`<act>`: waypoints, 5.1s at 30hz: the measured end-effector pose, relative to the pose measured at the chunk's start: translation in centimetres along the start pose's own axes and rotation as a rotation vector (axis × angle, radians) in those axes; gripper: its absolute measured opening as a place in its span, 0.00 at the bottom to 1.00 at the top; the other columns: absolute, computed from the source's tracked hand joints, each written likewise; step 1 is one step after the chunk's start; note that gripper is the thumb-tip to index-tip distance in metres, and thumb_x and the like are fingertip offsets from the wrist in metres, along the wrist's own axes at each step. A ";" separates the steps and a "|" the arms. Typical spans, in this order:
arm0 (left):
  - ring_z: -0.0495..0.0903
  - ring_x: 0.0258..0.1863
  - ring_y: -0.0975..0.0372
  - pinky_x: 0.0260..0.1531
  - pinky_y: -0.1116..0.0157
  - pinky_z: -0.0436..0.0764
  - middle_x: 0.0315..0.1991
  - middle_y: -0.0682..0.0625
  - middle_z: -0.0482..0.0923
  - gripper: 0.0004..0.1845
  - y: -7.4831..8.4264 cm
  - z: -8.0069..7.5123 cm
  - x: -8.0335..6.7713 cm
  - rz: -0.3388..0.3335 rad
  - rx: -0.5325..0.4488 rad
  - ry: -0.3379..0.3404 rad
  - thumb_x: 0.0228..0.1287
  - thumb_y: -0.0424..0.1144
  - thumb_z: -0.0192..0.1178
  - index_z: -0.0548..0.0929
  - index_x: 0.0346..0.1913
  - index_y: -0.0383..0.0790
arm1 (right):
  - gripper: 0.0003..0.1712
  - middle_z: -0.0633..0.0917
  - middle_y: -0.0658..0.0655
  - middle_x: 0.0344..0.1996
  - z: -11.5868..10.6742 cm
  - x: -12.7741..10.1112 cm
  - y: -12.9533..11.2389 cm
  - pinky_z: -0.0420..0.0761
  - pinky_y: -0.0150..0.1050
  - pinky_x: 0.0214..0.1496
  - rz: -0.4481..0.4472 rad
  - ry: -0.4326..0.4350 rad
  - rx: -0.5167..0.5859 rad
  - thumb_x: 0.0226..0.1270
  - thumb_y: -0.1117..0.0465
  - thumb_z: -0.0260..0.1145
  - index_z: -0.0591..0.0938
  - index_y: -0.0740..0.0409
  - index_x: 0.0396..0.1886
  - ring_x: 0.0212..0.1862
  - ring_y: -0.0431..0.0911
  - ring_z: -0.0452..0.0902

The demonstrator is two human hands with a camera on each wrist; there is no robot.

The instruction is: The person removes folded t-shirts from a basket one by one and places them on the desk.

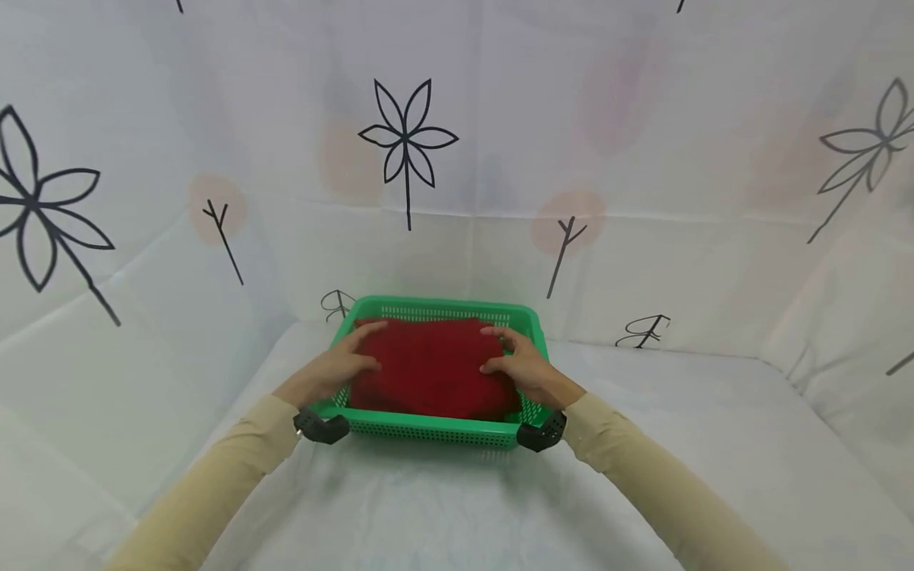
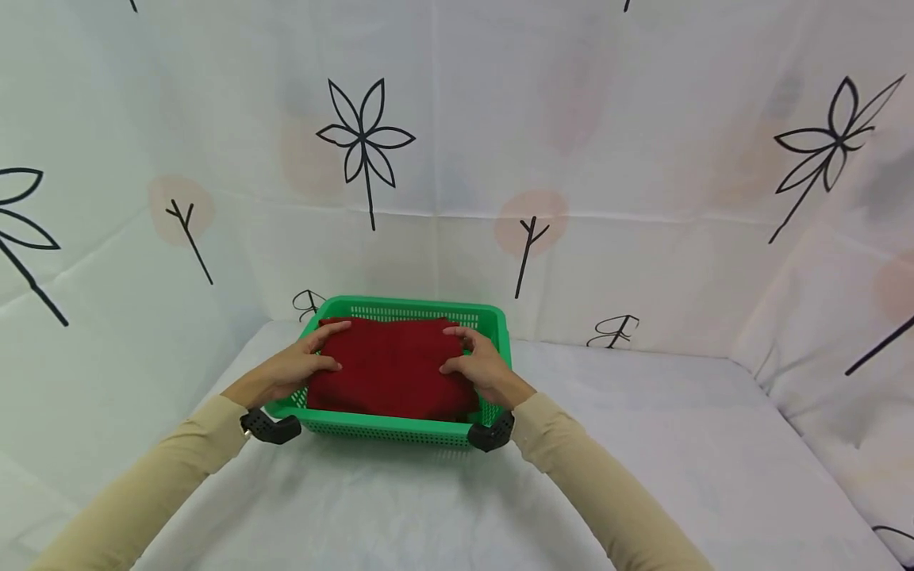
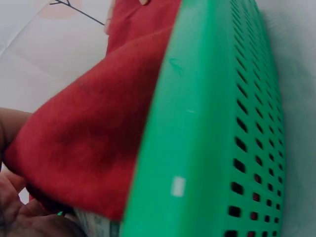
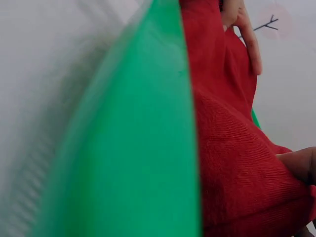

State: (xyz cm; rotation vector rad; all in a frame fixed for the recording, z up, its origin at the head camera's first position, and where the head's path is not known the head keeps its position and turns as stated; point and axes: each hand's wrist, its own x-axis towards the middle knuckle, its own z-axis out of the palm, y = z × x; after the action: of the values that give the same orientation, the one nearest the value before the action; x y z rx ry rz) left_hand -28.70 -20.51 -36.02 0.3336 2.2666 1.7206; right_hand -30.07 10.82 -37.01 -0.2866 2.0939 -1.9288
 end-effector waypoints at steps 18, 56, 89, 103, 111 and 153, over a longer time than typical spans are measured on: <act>0.68 0.54 0.47 0.51 0.54 0.72 0.64 0.34 0.61 0.38 -1.2 0.9 0.9 -0.078 0.100 0.079 0.62 0.25 0.58 0.56 0.74 0.37 | 0.35 0.60 0.66 0.67 -0.1 -0.2 0.2 0.71 0.49 0.54 0.043 0.035 -0.034 0.57 0.77 0.63 0.68 0.60 0.65 0.57 0.56 0.66; 0.39 0.73 0.44 0.62 0.46 0.61 0.75 0.38 0.42 0.39 1.9 0.1 0.5 0.055 0.021 0.072 0.61 0.25 0.58 0.56 0.74 0.38 | 0.40 0.63 0.60 0.66 -0.8 0.0 -0.8 0.72 0.50 0.55 0.011 -0.028 -0.018 0.61 0.71 0.65 0.63 0.52 0.73 0.61 0.56 0.65; 0.47 0.71 0.52 0.44 0.64 0.78 0.77 0.50 0.40 0.38 4.9 -0.7 0.0 0.197 -0.211 0.094 0.65 0.26 0.57 0.57 0.76 0.47 | 0.41 0.66 0.57 0.65 -2.0 -1.4 -5.7 0.79 0.52 0.48 -0.146 -0.036 0.042 0.63 0.71 0.65 0.63 0.46 0.73 0.61 0.57 0.66; 0.48 0.71 0.53 0.41 0.65 0.79 0.77 0.50 0.40 0.40 6.3 0.2 -0.3 0.238 -0.242 0.066 0.64 0.25 0.58 0.57 0.76 0.46 | 0.41 0.65 0.59 0.65 -3.1 -3.0 -6.4 0.80 0.54 0.45 -0.209 -0.048 0.025 0.63 0.72 0.65 0.63 0.49 0.74 0.60 0.60 0.68; 0.44 0.72 0.58 0.50 0.60 0.76 0.76 0.53 0.44 0.39 7.1 1.2 -0.3 0.246 -0.218 0.069 0.63 0.27 0.61 0.59 0.75 0.49 | 0.41 0.66 0.59 0.65 -4.0 -4.3 -7.0 0.80 0.53 0.45 -0.225 -0.018 0.008 0.63 0.71 0.65 0.62 0.47 0.74 0.59 0.60 0.69; 0.73 0.55 0.50 0.48 0.55 0.79 0.73 0.56 0.50 0.42 10.0 10.7 2.7 0.330 -0.266 -0.154 0.61 0.24 0.62 0.60 0.74 0.55 | 0.43 0.66 0.58 0.62 -12.0 -13.3 -7.2 0.82 0.47 0.43 -0.236 0.120 -0.088 0.65 0.69 0.66 0.59 0.46 0.76 0.56 0.50 0.71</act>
State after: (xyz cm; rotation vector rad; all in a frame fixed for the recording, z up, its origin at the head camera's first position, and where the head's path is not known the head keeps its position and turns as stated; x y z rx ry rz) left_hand -27.29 -7.26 -29.34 0.7860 1.9249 2.0458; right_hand -21.89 25.80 -28.10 -0.4663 2.3185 -2.0307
